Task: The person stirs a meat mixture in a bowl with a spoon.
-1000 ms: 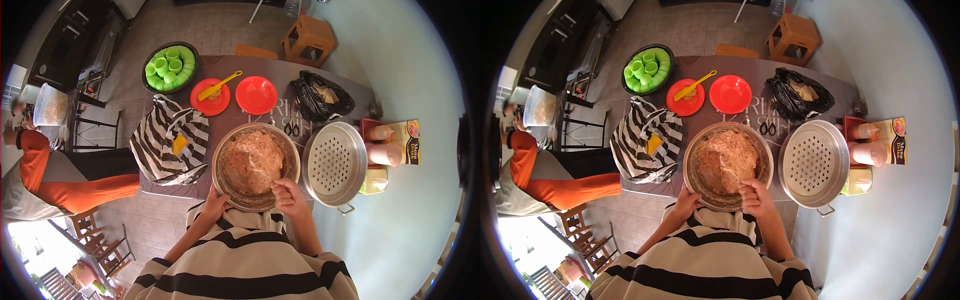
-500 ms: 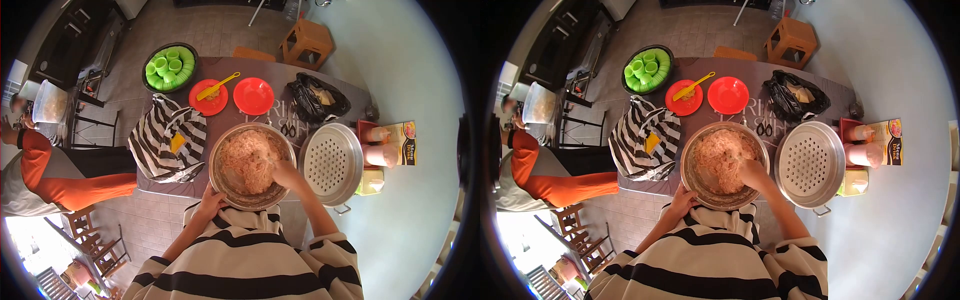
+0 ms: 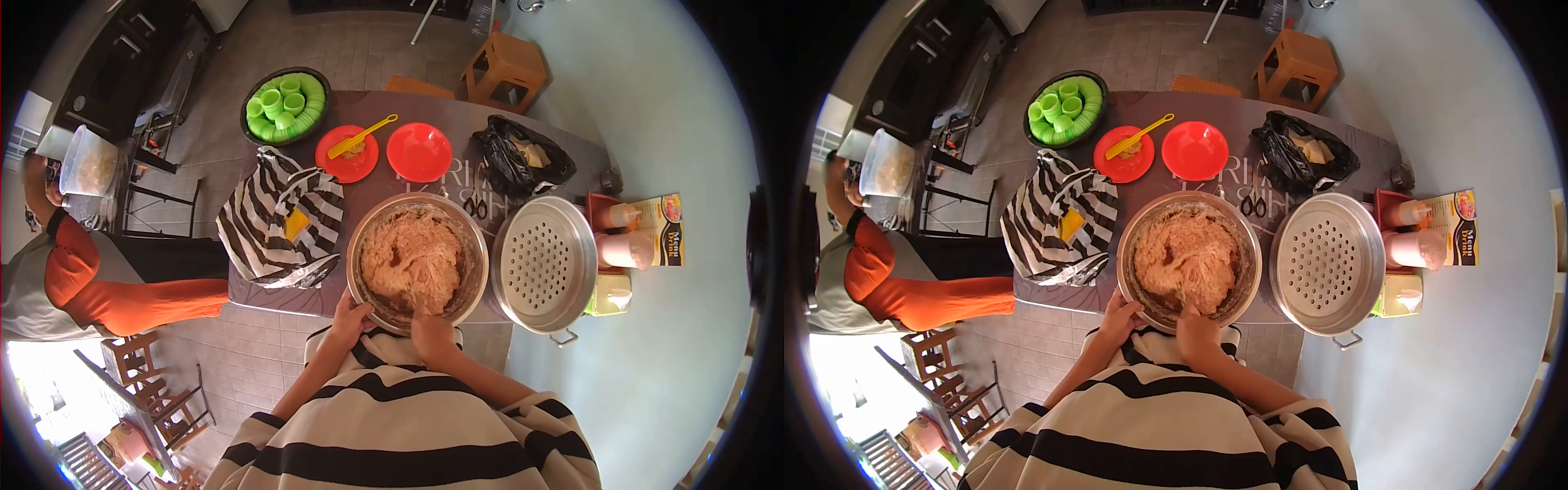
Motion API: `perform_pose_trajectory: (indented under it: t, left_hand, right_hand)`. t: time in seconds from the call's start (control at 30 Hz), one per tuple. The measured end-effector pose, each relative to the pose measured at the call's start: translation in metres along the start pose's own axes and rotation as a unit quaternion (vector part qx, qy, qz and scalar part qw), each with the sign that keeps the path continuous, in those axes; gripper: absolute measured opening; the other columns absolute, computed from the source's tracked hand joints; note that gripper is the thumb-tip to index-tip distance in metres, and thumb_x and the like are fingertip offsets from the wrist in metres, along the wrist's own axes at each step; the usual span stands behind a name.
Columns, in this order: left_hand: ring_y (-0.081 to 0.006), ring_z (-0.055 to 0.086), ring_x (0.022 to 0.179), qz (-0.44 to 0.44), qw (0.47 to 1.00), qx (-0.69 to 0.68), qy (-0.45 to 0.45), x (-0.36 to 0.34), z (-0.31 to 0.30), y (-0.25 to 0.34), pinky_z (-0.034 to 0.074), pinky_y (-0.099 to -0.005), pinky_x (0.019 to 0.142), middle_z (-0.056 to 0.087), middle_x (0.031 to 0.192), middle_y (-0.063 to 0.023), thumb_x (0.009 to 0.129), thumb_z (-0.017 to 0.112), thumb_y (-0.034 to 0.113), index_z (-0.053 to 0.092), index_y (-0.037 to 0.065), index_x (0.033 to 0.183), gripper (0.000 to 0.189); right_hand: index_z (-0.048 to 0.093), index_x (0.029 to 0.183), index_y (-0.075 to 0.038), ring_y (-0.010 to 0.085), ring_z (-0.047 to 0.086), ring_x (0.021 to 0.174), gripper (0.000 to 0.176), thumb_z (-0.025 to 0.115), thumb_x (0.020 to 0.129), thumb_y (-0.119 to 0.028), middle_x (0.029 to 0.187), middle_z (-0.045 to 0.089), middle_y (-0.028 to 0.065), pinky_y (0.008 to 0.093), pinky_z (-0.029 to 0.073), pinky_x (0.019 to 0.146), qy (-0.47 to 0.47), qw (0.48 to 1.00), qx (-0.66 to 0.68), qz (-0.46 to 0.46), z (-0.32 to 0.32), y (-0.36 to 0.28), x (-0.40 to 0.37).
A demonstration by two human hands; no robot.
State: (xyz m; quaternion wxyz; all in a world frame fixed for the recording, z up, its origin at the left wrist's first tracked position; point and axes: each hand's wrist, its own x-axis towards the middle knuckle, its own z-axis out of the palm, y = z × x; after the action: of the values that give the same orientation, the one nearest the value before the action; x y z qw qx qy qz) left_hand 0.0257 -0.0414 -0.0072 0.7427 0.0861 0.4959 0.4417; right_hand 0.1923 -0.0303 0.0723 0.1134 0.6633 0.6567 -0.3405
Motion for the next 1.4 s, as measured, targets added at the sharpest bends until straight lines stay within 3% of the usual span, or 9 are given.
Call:
perform_pose_trajectory:
  t: [0.17,0.23,0.43,0.6,0.7,0.93,1.17,1.3,1.4]
  left_hand:
    - [-0.0236,0.061,0.081,0.002,1.000,-0.018,-0.001,-0.001,0.000,-0.002,0.056,-0.0360,0.063,0.055,0.099,-0.0126,0.075,0.044,-0.007,0.029,0.013,0.125,0.056]
    - [-0.0244,0.061,0.082,-0.001,1.000,-0.009,-0.007,-0.003,0.001,0.000,0.055,-0.0380,0.066,0.054,0.101,-0.0128,0.075,0.043,-0.007,0.029,0.011,0.124,0.054]
    - [-0.0247,0.061,0.083,-0.002,1.000,-0.006,-0.017,-0.002,0.001,0.001,0.055,-0.0380,0.067,0.053,0.103,-0.0126,0.075,0.043,-0.006,0.028,0.012,0.124,0.054]
    - [-0.0240,0.061,0.083,-0.001,1.000,-0.018,-0.014,-0.001,0.000,0.000,0.056,-0.0366,0.064,0.054,0.102,-0.0118,0.075,0.044,-0.007,0.028,0.012,0.125,0.056]
    - [-0.0241,0.061,0.082,0.000,1.000,-0.023,-0.015,-0.002,0.002,0.003,0.056,-0.0370,0.065,0.054,0.102,-0.0118,0.073,0.043,-0.008,0.028,0.011,0.125,0.058]
    - [-0.0241,0.062,0.080,-0.010,1.000,-0.017,-0.017,0.000,-0.002,0.002,0.056,-0.0366,0.065,0.054,0.102,-0.0118,0.072,0.044,-0.008,0.029,0.011,0.125,0.058]
    - [-0.0236,0.061,0.083,-0.012,1.000,-0.004,-0.022,-0.001,-0.001,0.005,0.055,-0.0362,0.066,0.053,0.104,-0.0119,0.075,0.044,-0.007,0.030,0.011,0.124,0.055]
    - [-0.0231,0.061,0.085,-0.013,0.999,-0.021,-0.025,-0.001,-0.001,0.004,0.055,-0.0360,0.066,0.053,0.105,-0.0117,0.075,0.044,-0.007,0.030,0.011,0.124,0.054]
    - [-0.0228,0.061,0.084,-0.015,0.999,-0.016,-0.024,-0.001,-0.001,0.004,0.055,-0.0360,0.066,0.053,0.105,-0.0115,0.076,0.045,-0.006,0.030,0.011,0.124,0.054]
  right_hand:
    - [0.052,0.086,0.001,0.0343,0.062,0.072,0.020,0.037,0.080,-0.012,0.080,0.060,0.0217,0.0429,0.049,0.061,-0.074,0.992,-0.083,-0.059,-0.024,0.045,-0.018]
    - [0.053,0.082,-0.001,0.0358,0.059,0.070,0.020,0.039,0.078,-0.015,0.073,0.059,0.0202,0.0482,0.045,0.061,-0.069,0.988,-0.088,-0.103,-0.056,0.057,-0.018]
    - [0.057,0.080,-0.001,0.0343,0.059,0.074,0.018,0.043,0.076,-0.012,0.075,0.059,0.0194,0.0463,0.046,0.063,0.011,0.996,-0.079,-0.038,-0.123,0.041,-0.004]
    - [0.059,0.089,0.000,0.0331,0.061,0.073,0.021,0.047,0.074,-0.008,0.079,0.062,0.0175,0.0424,0.049,0.062,0.037,0.992,-0.123,-0.002,-0.075,0.041,0.081]
    - [0.057,0.091,0.003,0.0325,0.061,0.069,0.022,0.047,0.074,-0.007,0.078,0.061,0.0193,0.0409,0.050,0.059,-0.047,0.992,-0.119,0.018,-0.059,-0.001,0.089]
    - [0.050,0.089,0.006,0.0317,0.061,0.061,0.019,0.043,0.076,-0.007,0.064,0.059,0.0202,0.0387,0.049,0.051,0.066,0.992,-0.088,-0.067,-0.007,0.003,0.053]
    - [0.048,0.080,0.000,0.0307,0.060,0.058,0.013,0.044,0.078,-0.011,0.058,0.058,0.0160,0.0411,0.047,0.049,0.069,0.989,-0.108,-0.074,-0.024,0.027,0.000]
    - [0.051,0.078,-0.002,0.0317,0.060,0.057,0.015,0.045,0.080,-0.016,0.060,0.059,0.0145,0.0423,0.046,0.048,0.102,0.982,-0.097,-0.129,-0.081,0.045,-0.020]
    - [0.054,0.076,-0.003,0.0327,0.060,0.060,0.020,0.046,0.081,-0.020,0.064,0.060,0.0147,0.0424,0.046,0.050,0.092,0.983,-0.150,-0.047,-0.111,0.050,-0.025]
